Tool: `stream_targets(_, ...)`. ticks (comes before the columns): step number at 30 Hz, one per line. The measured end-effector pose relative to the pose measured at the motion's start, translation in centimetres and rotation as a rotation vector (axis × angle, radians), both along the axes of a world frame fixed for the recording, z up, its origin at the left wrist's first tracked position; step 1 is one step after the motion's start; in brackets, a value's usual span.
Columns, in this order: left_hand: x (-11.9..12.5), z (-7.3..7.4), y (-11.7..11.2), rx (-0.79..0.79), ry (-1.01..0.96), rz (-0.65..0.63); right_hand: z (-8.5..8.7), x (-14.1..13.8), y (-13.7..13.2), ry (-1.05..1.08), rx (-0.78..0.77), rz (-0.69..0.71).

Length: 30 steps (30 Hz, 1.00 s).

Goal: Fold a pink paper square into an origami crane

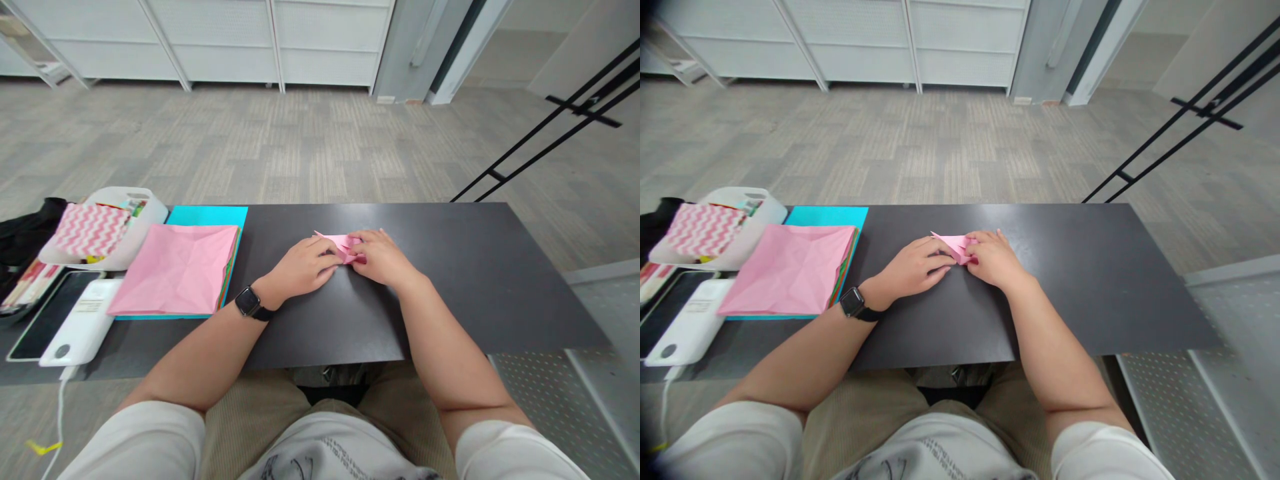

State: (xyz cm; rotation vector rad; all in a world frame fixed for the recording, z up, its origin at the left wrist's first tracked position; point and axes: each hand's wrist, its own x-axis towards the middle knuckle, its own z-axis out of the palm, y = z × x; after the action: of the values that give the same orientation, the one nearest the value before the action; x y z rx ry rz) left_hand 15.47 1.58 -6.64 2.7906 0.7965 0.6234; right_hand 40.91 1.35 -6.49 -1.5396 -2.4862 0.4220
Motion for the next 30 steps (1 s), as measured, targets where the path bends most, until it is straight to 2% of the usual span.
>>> stream_targets(8, 0.2, -0.5, 0.3, -0.035, 0.006, -0.021, 0.0, -0.2, 0.3, 0.019, 0.06, 0.001)
stream_targets(16, 0.3, -1.2, 0.2, -0.04, 0.047, -0.013, 0.0, 0.1, 0.6, 0.006, 0.033, 0.084)
stream_targets(24, 0.7, -1.0, -0.2, -0.043, 0.007, 0.01, -0.6, 0.1, 0.8, 0.108, 0.021, -0.019)
stream_targets(30, 0.9, -1.8, -0.4, -0.075, 0.051, -0.039, -1.0, 0.8, 1.1, 0.133, 0.031, -0.016)
